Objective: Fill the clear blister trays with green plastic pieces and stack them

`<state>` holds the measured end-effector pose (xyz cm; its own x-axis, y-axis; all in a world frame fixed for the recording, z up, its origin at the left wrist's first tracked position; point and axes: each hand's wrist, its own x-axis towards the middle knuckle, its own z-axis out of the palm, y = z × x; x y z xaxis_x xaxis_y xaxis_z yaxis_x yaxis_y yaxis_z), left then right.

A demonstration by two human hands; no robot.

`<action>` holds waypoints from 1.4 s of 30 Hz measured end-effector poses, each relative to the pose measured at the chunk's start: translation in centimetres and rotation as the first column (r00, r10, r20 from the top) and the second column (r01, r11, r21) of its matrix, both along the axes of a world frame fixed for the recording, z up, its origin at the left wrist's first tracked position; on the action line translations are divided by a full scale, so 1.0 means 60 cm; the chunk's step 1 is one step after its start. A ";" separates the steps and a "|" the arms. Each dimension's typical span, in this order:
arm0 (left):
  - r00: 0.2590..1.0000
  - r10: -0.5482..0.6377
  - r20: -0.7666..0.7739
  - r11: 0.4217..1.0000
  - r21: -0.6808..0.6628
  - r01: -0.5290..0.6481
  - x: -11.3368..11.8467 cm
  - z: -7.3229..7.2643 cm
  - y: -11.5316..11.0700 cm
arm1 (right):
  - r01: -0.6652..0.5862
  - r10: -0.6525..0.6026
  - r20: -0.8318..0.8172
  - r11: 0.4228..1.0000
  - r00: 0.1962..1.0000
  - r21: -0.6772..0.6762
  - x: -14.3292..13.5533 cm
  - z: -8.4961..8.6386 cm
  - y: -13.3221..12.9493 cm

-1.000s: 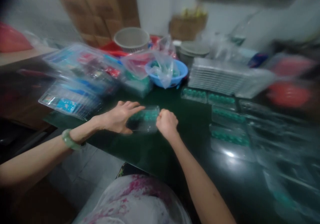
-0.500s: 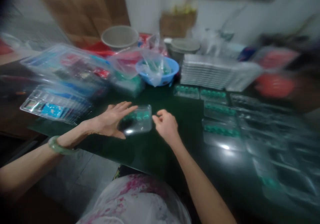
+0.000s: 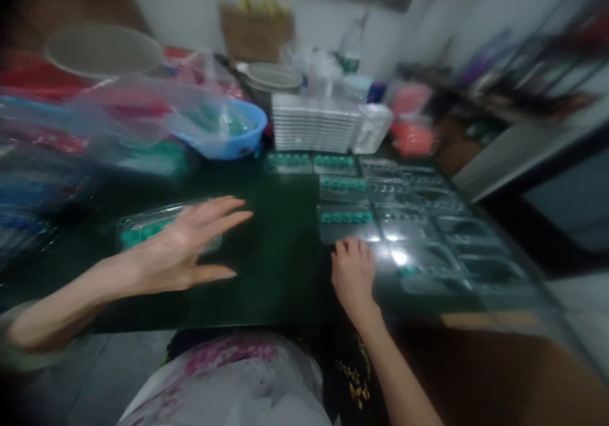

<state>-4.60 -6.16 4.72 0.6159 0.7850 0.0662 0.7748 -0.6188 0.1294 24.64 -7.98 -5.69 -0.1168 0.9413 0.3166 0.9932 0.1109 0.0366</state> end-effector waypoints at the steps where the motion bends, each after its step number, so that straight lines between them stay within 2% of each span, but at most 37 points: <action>1: 0.999 -0.028 0.020 1.000 0.007 0.028 0.030 -0.006 0.011 | -0.010 0.010 -0.016 1.000 1.000 -0.007 -0.007 0.003 -0.004; 5: 0.990 -0.140 0.021 0.988 -0.066 0.141 0.141 -0.039 0.051 | -0.085 0.081 -0.093 0.995 0.992 -0.047 -0.047 0.010 -0.047; 7: 0.981 -0.190 -0.031 0.973 -0.142 0.184 0.183 -0.056 0.058 | -0.140 0.130 -0.151 0.989 0.980 -0.053 -0.060 0.009 -0.078; 9: 0.969 -0.232 -0.088 0.951 -0.230 0.207 0.213 -0.072 0.057 | -0.177 0.171 -0.243 0.984 0.955 -0.003 -0.058 0.007 -0.106; 11: 0.964 -0.240 -0.117 0.935 -0.296 0.197 0.231 -0.083 0.052 | -0.129 0.157 -0.347 0.986 0.925 0.101 -0.037 0.005 -0.121; 13: 0.972 -0.204 -0.118 0.939 -0.305 0.160 0.239 -0.089 0.047 | 0.006 0.061 -0.421 0.987 0.905 0.158 -0.005 0.004 -0.119; 15: 0.979 -0.165 -0.115 0.954 -0.272 0.129 0.240 -0.090 0.044 | 0.157 -0.105 -0.418 0.983 0.902 0.092 0.027 0.003 -0.101; 17: 0.980 -0.159 -0.117 0.964 -0.233 0.129 0.239 -0.091 0.041 | 0.248 -0.244 -0.341 0.968 0.908 -0.032 0.049 0.001 -0.076; 19: 0.978 -0.173 -0.117 0.967 -0.208 0.146 0.236 -0.094 0.036 | 0.287 -0.312 -0.262 0.949 0.913 -0.133 0.059 0.000 -0.050; 22: 0.979 -0.180 -0.094 0.970 -0.182 0.161 0.236 -0.105 0.024 | 0.282 -0.336 -0.199 0.925 0.921 -0.256 0.058 0.000 -0.027; 25: 0.987 -0.147 -0.064 0.979 -0.152 0.136 0.239 -0.112 0.009 | 0.276 -0.339 -0.129 0.893 0.932 -0.355 0.051 0.004 -0.026; 29: 0.991 -0.120 -0.064 0.984 -0.143 0.110 0.233 -0.106 -0.009 | 0.243 -0.307 -0.102 0.883 0.946 -0.401 0.041 0.007 -0.048; 32: 0.984 -0.155 -0.085 0.976 -0.165 0.139 0.217 -0.098 -0.023 | 0.201 -0.285 -0.129 0.872 0.950 -0.446 0.036 -0.001 -0.066; 35: 0.978 -0.183 -0.102 0.971 -0.176 0.164 0.198 -0.092 -0.037 | 0.091 -0.229 -0.240 0.875 0.943 -0.476 0.034 -0.013 -0.080; 38: 0.979 -0.167 -0.117 0.975 -0.165 0.147 0.173 -0.071 -0.049 | -0.012 -0.167 -0.374 0.902 0.912 -0.432 0.022 -0.006 -0.084; 42: 0.987 -0.088 -0.136 0.989 -0.129 0.070 0.110 -0.014 -0.059 | -0.098 -0.071 -0.471 0.940 0.879 -0.326 -0.045 0.037 -0.060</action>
<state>1.98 -9.69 3.85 0.6726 0.7302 -0.1203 0.7400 -0.6648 0.1019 21.96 -11.58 -3.48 -0.0473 0.9988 0.0082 0.8796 0.0455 -0.4736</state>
